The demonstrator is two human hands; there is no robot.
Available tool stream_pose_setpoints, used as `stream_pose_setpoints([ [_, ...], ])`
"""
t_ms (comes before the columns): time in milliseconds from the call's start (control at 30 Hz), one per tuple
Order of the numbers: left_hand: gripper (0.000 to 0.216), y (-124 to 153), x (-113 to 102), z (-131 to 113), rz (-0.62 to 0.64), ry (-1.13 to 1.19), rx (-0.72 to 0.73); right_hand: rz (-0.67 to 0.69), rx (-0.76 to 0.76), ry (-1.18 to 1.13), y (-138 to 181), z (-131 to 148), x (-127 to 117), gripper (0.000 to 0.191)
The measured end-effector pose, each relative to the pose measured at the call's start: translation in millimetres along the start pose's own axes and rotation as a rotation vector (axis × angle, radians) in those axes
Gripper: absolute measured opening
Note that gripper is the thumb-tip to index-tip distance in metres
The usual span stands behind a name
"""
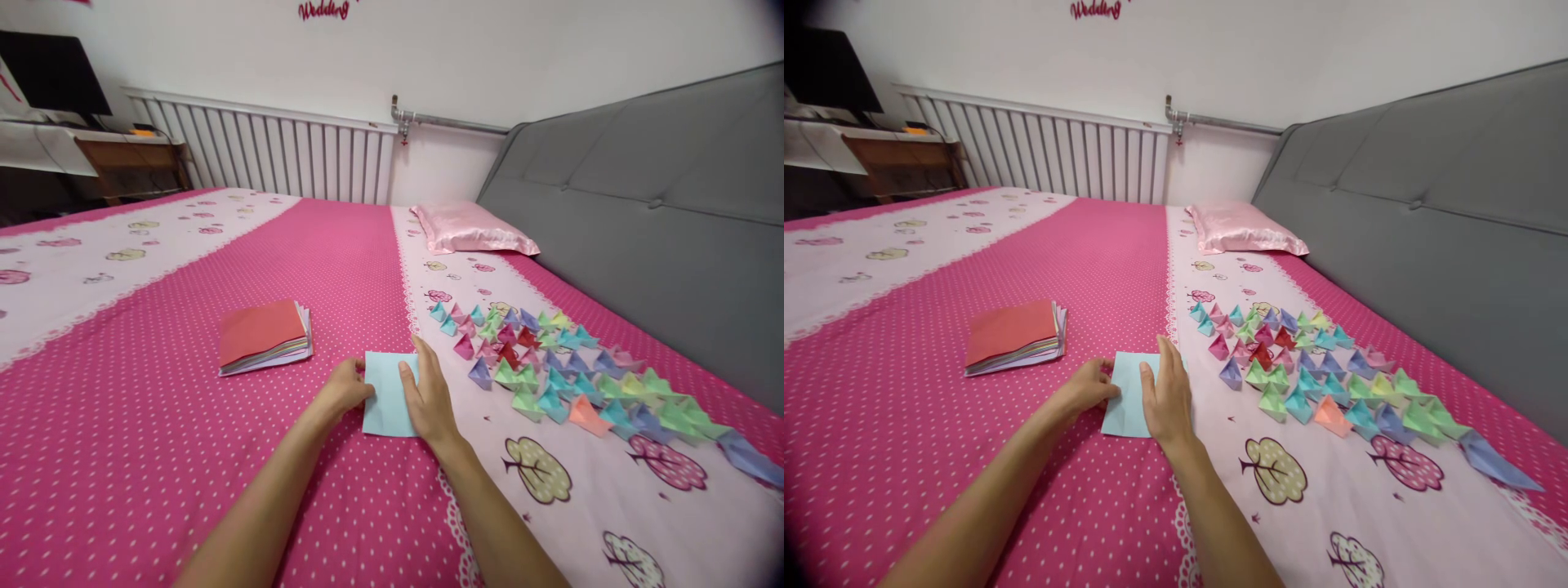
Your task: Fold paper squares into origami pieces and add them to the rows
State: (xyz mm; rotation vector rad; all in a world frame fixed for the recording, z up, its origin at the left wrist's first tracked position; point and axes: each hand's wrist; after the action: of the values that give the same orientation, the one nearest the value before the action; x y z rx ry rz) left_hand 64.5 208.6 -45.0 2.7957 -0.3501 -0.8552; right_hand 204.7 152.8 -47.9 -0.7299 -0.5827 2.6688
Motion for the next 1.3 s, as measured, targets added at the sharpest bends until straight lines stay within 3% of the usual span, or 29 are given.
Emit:
stream_pose_setpoints([
  [100, 0.050, 6.4, -3.9, -8.4, -0.187, -0.261, 0.078, 0.149, -0.005, 0.057, 2.5, -1.4, 1.9, 0.053],
  [200, 0.043, 11.1, 1.3, -14.0, -0.414, -0.608, 0.330, 0.254, -0.007, 0.101, 4.6, -5.2, 3.8, 0.056],
  [267, 0.041, 10.7, 10.7, -11.5, -0.382, -0.729, 0.550, 0.316, 0.012, 0.123, 5.4, -9.1, 4.8, 0.058],
  [367, 0.050, 6.9, 27.0, 0.1, -0.175, -0.838, 0.740, 0.400, 0.087, 0.168, 5.9, -15.5, 5.8, 0.065],
  [467, 0.057, 5.2, 37.1, 10.9, -0.038, -0.928, 0.726, 0.460, 0.121, 0.246, 6.2, -20.0, 6.6, 0.072],
  [633, 0.056, 9.1, 38.9, 11.9, 0.002, -1.034, 0.648, 0.460, 0.146, 0.369, 7.4, -23.5, 8.2, 0.074],
  [967, 0.054, 11.2, 37.0, 9.5, -0.066, -1.085, 0.538, 0.401, 0.270, 0.506, 8.2, -25.9, 11.0, 0.075],
  [1300, 0.061, 5.5, 26.2, 13.3, -0.227, -1.068, 0.376, 0.263, 0.282, 0.429, 9.6, -29.8, 9.4, 0.085],
])
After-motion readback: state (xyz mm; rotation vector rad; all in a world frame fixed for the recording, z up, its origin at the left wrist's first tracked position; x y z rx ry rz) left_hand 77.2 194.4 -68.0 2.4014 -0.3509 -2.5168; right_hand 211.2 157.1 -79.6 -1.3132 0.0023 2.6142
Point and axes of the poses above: each hand's wrist, its own y-axis away from the middle knuckle, its own x-axis out of the palm, z = x × y, and after that the axes turned 10 degrees about -y, right-handed
